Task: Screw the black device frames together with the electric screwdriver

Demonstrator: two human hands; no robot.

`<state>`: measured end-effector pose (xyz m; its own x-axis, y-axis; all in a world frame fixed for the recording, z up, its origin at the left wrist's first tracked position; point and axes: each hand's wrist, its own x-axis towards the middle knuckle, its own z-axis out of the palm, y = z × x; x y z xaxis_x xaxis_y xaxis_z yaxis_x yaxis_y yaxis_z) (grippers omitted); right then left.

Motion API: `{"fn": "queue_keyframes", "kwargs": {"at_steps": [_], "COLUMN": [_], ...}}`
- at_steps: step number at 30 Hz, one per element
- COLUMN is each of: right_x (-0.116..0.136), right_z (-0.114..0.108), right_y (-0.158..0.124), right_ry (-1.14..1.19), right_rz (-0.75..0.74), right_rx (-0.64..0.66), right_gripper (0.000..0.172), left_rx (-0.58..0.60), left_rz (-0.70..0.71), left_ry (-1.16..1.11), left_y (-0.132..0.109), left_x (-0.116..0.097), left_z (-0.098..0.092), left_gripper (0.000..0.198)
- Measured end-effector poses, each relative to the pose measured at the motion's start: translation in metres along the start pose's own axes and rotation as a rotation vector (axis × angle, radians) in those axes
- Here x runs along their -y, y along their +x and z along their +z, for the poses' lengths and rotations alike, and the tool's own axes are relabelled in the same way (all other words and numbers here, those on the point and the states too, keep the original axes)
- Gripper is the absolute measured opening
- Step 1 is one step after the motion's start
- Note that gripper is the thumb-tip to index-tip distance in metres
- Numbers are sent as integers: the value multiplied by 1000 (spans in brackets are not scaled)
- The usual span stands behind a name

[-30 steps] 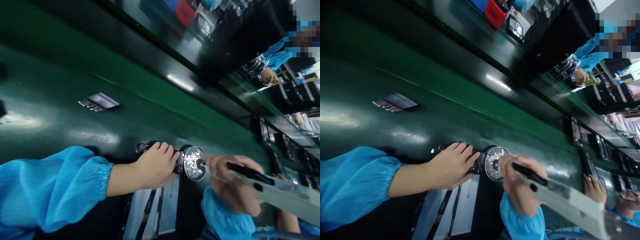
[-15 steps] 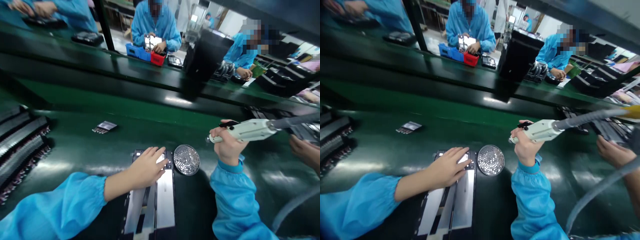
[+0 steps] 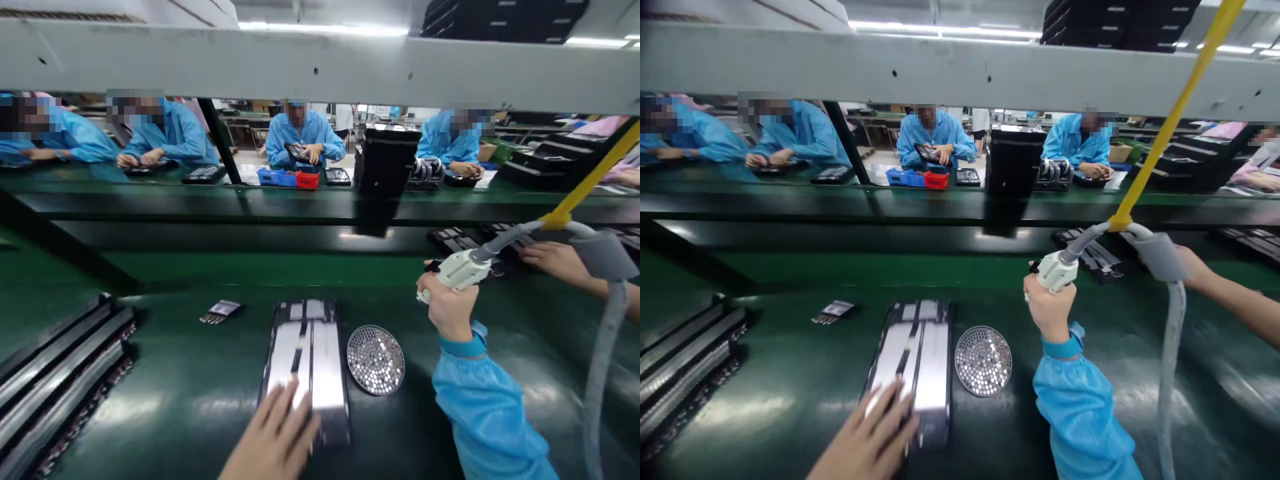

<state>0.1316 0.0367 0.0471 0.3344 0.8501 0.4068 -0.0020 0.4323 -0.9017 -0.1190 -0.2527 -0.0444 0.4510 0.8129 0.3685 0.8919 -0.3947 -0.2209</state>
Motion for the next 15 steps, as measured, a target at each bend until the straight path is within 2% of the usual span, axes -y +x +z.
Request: {"fn": "queue_keyframes", "kwargs": {"at_steps": [2, 4, 6, 8, 9, 11, 15], "right_x": [-2, -3, -3, -3, -4, -5, -10], "right_z": [0, 0, 1, 2, 2, 3, 4], "right_y": [0, -2, -3, -4, -4, -4, -6], "right_ry": [8, 16, 17, 14, 11, 6, 9], "right_rz": [17, 40, 60, 67, 64, 58, 69], "right_rx": [6, 19, 36, 50, 51, 53, 71], "right_gripper": [11, 12, 12, 11, 11, 11, 16], "left_rx": [149, 372, 398, 395, 386, 355, 274], "left_rz": [-212, -413, -457, -473, -476, -469, -366], "left_ry": [-3, -2, -16, -37, -43, -43, -37], "left_y": [49, 102, 145, 169, 174, 170, 138], "left_x": [49, 101, 148, 178, 185, 184, 143], "left_z": [13, 30, 47, 59, 63, 68, 68], "left_gripper": [47, 52, 52, 50, 49, 50, 49]}}
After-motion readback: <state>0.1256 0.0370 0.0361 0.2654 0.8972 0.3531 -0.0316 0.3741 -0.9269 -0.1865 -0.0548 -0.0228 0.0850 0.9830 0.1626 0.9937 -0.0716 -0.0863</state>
